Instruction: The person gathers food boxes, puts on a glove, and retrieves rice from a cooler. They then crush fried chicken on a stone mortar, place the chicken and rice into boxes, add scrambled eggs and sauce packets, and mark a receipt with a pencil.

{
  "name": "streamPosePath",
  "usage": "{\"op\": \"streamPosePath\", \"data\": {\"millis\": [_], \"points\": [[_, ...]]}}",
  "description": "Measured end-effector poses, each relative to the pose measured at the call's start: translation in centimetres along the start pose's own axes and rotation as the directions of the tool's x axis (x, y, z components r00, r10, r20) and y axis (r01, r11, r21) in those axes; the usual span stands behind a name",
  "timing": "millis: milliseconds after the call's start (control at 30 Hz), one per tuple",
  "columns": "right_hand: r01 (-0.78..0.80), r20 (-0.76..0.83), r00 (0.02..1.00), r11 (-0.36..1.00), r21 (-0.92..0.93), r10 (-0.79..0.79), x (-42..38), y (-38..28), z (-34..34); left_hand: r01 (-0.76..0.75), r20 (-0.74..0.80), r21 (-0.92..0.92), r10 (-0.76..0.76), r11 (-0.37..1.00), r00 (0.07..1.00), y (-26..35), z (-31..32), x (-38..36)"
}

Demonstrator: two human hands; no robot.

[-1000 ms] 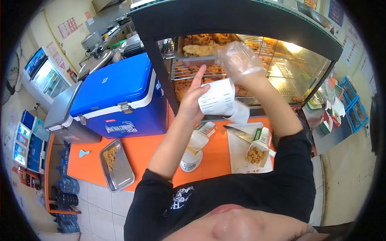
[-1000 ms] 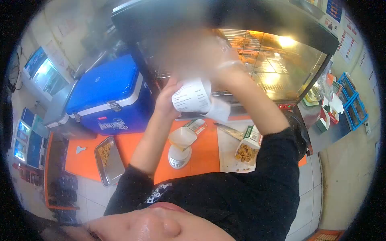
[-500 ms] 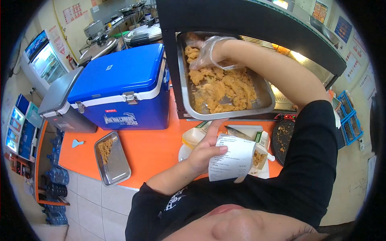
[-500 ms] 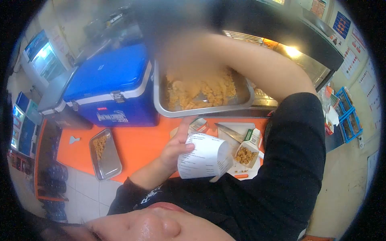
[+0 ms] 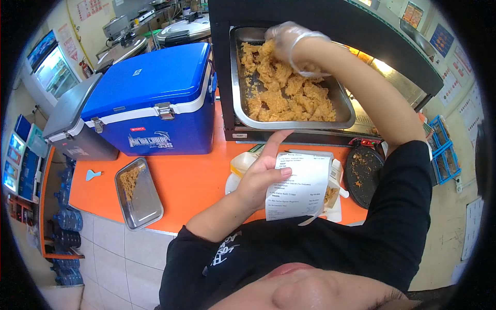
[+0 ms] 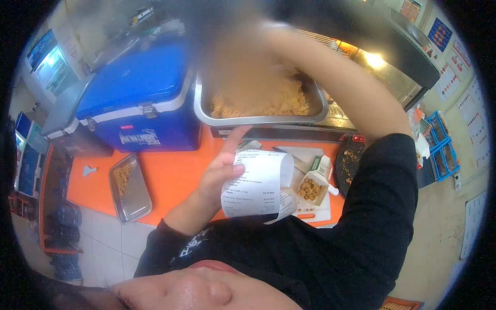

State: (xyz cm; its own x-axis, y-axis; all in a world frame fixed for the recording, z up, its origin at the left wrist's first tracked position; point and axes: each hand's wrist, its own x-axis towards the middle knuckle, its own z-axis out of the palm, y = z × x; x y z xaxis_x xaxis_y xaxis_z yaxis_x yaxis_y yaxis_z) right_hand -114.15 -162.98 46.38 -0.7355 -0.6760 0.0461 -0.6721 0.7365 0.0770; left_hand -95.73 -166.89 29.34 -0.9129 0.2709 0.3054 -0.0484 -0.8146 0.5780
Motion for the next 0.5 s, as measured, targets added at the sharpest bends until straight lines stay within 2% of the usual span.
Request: {"op": "streamPosePath", "data": {"millis": [33, 100, 167, 200, 233, 300, 333, 367, 433, 467, 500], "points": [[-0.067, 0.020, 0.998, 0.998, -0.003, 0.067, 0.0, 0.1, -0.3, 0.000, -0.003, 0.001, 0.000, 1.000, 1.000, 0.0, 0.0, 0.0], [-0.004, 0.049, 0.999, 0.999, -0.046, 0.006, 0.0, 1.1, 0.0, 0.002, -0.034, -0.009, -0.003, 1.000, 0.999, 0.0, 0.1, -0.1], [0.065, 0.207, 0.977, 0.997, -0.030, -0.058, -1.6, 0.1, -0.3, -0.004, -0.036, 0.007, 0.004, 1.000, 0.999, 0.0, 0.3, 0.0], [0.056, 0.107, 0.993, 0.997, -0.046, -0.051, -1.6, 0.2, 1.7, -0.011, -0.037, 0.022, 0.012, 1.000, 0.999, 0.0, 0.3, 0.1], [0.055, 0.111, 0.993, 0.997, -0.045, -0.050, -1.8, -0.3, 1.6, -0.009, -0.038, 0.018, 0.010, 1.000, 0.999, -0.1, 0.2, 0.2], [0.050, 0.218, 0.976, 0.994, -0.098, -0.028, -1.9, -1.7, 0.8, 0.022, -0.039, 0.032, -0.021, 0.999, 0.999, 0.0, -0.2, 0.5], [-0.073, 0.234, 0.971, 0.994, 0.078, 0.053, -2.2, -1.8, 0.6, 0.024, -0.040, 0.034, -0.023, 0.999, 0.999, 0.0, -0.1, 0.5], [-0.072, 0.232, 0.971, 0.994, 0.079, 0.052, -2.0, -1.8, 0.8, -0.001, -0.027, 0.015, 0.002, 1.000, 1.000, 0.0, 0.2, 0.6], [-0.190, 0.145, 0.970, 0.981, -0.042, 0.194, -0.9, -1.8, 2.3, -0.027, -0.016, -0.006, 0.027, 1.000, 1.000, 0.1, 0.2, 0.6], [-0.157, -0.002, 0.988, 0.986, -0.062, 0.157, -0.6, -1.3, 3.6, -0.033, -0.017, 0.000, 0.033, 0.999, 0.999, 0.1, 0.1, 0.6], [-0.154, 0.002, 0.988, 0.986, -0.061, 0.154, 0.1, -0.5, 4.0, -0.039, -0.017, 0.008, 0.039, 0.999, 0.999, 0.1, 0.0, 0.7]]}}
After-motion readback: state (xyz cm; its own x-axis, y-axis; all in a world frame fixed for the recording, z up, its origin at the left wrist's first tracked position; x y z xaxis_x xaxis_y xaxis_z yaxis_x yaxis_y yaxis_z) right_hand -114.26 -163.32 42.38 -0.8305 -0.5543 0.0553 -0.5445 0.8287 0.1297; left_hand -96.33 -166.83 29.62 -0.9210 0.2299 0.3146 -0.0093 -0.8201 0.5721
